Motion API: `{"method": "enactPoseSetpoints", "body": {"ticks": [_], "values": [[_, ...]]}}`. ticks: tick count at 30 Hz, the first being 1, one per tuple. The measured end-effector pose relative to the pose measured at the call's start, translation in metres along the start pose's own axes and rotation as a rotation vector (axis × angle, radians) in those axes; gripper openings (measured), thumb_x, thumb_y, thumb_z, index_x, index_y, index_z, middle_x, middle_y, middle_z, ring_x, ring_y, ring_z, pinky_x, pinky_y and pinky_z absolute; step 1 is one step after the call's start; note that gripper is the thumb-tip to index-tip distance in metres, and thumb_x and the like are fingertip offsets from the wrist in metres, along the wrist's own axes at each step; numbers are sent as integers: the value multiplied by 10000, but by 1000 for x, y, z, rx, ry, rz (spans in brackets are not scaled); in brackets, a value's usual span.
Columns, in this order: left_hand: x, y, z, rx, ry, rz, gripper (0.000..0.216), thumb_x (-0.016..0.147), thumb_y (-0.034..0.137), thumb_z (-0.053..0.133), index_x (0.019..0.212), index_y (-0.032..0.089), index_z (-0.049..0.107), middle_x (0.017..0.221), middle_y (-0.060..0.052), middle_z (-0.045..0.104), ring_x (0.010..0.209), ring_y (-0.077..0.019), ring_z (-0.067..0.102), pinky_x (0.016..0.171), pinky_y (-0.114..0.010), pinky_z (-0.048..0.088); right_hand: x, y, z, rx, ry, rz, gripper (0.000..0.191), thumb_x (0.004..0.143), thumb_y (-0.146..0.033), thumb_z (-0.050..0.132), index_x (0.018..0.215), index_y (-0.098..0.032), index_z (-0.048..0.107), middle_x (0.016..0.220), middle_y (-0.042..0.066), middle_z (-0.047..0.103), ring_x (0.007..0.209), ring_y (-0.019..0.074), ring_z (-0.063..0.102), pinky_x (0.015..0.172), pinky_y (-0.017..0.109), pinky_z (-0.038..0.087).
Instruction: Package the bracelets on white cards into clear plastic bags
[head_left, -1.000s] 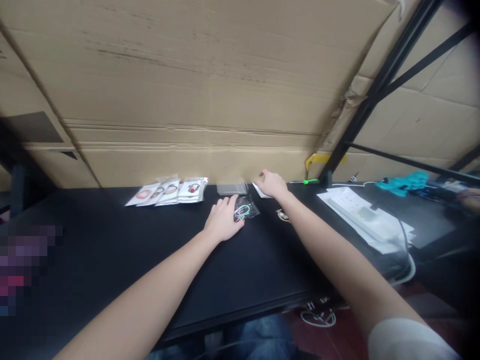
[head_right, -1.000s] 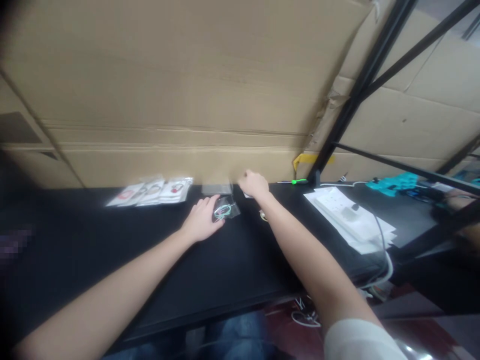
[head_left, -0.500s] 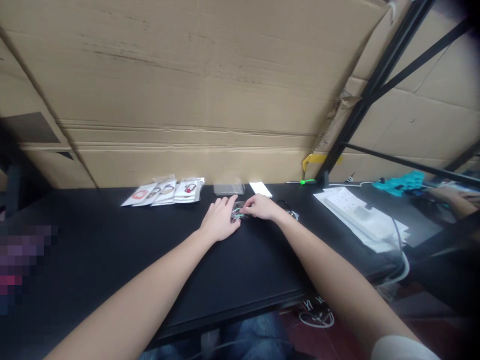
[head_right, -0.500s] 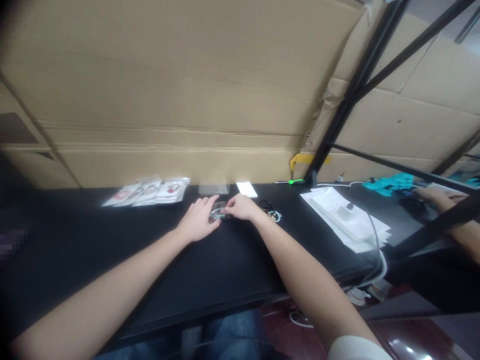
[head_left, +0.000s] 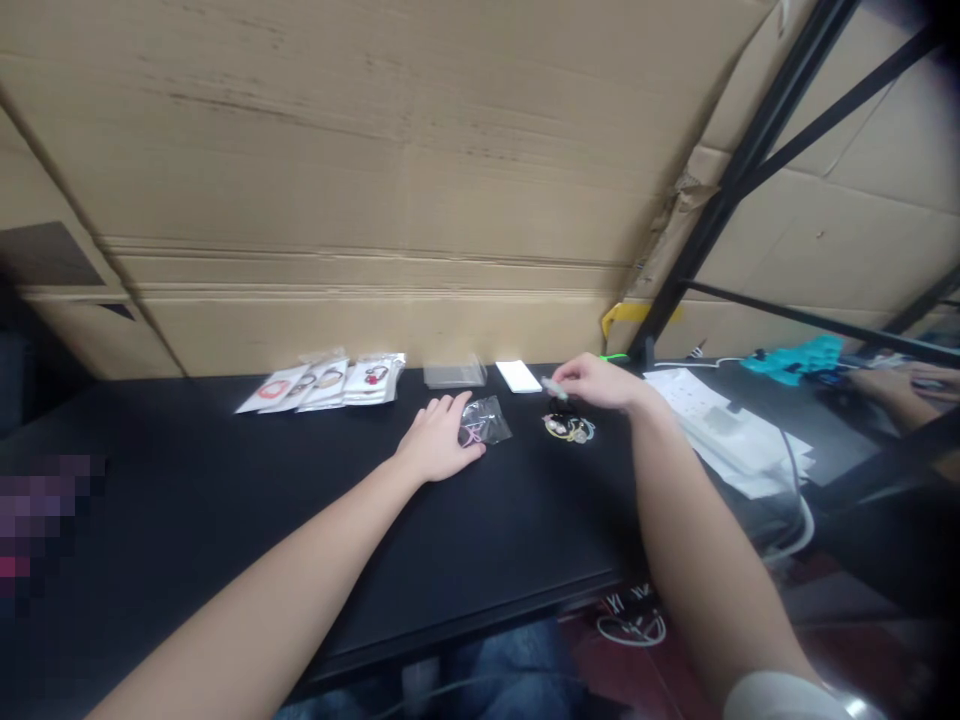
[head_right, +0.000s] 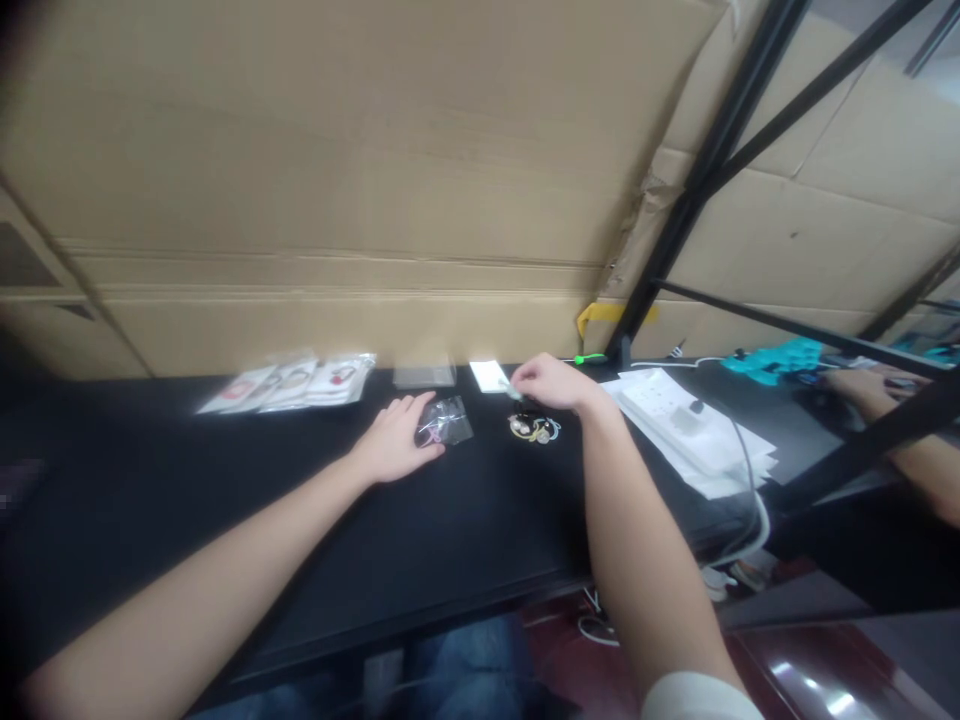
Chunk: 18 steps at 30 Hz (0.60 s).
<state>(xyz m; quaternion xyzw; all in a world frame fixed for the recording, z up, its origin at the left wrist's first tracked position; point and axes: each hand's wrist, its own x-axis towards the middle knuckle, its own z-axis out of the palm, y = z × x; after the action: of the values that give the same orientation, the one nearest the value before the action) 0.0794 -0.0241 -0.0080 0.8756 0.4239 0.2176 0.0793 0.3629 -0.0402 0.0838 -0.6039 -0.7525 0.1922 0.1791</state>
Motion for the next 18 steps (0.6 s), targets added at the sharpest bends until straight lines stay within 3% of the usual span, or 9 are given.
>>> {"method": "enactPoseSetpoints", "body": {"ticks": [2, 4, 6, 8, 11, 14, 18], "values": [[0, 1, -1, 1, 0, 7, 781, 745, 521, 568, 1413, 232, 284, 1259, -113, 500, 1133, -319, 463, 943, -458, 367, -3, 13, -6, -56, -4, 112, 144, 684, -303, 635, 673, -189, 722, 678, 45, 683, 607, 174, 571, 572, 285, 401], [0, 3, -1, 5, 6, 21, 776, 747, 510, 565, 1415, 232, 284, 1260, -111, 497, 1132, -318, 463, 947, -460, 368, -2, 17, -3, -123, 76, 174, 116, 646, -290, 664, 677, -194, 722, 664, 42, 678, 587, 174, 567, 559, 288, 398], [-1, 3, -2, 11, 14, 33, 770, 748, 497, 565, 1415, 231, 285, 1252, -109, 501, 1134, -320, 460, 949, -464, 368, 1, 9, 5, -152, 159, 116, 116, 667, -280, 646, 703, -200, 723, 670, 35, 678, 584, 167, 568, 565, 285, 398], [-1, 4, -3, 15, 19, 42, 770, 748, 484, 570, 1416, 232, 283, 1253, -107, 502, 1136, -320, 458, 951, -465, 368, 6, -7, 18, -118, 133, -38, 146, 720, -269, 601, 734, -207, 732, 708, 28, 690, 618, 160, 582, 600, 278, 409], [-1, 3, -3, -1, 13, 50, 773, 743, 474, 582, 1415, 238, 282, 1277, -104, 492, 1149, -319, 450, 953, -464, 369, 13, -29, 40, -18, -102, -206, 193, 755, -246, 570, 831, -223, 746, 711, 1, 690, 600, 138, 575, 602, 257, 418], [-1, 1, -3, -38, -10, 52, 779, 734, 475, 599, 1409, 239, 288, 1301, -104, 481, 1167, -318, 440, 961, -465, 367, 18, -34, 57, 121, -353, -152, 302, 799, -226, 518, 1033, -226, 709, 614, -18, 649, 473, 102, 511, 509, 228, 393], [0, -2, -3, -71, -44, 70, 769, 736, 480, 602, 1402, 240, 299, 1297, -102, 488, 1164, -315, 445, 963, -467, 364, 21, -31, 66, 308, -587, -66, 470, 846, -222, 470, 1313, -246, 525, 623, -21, 645, 407, 76, 473, 452, 200, 361]]}}
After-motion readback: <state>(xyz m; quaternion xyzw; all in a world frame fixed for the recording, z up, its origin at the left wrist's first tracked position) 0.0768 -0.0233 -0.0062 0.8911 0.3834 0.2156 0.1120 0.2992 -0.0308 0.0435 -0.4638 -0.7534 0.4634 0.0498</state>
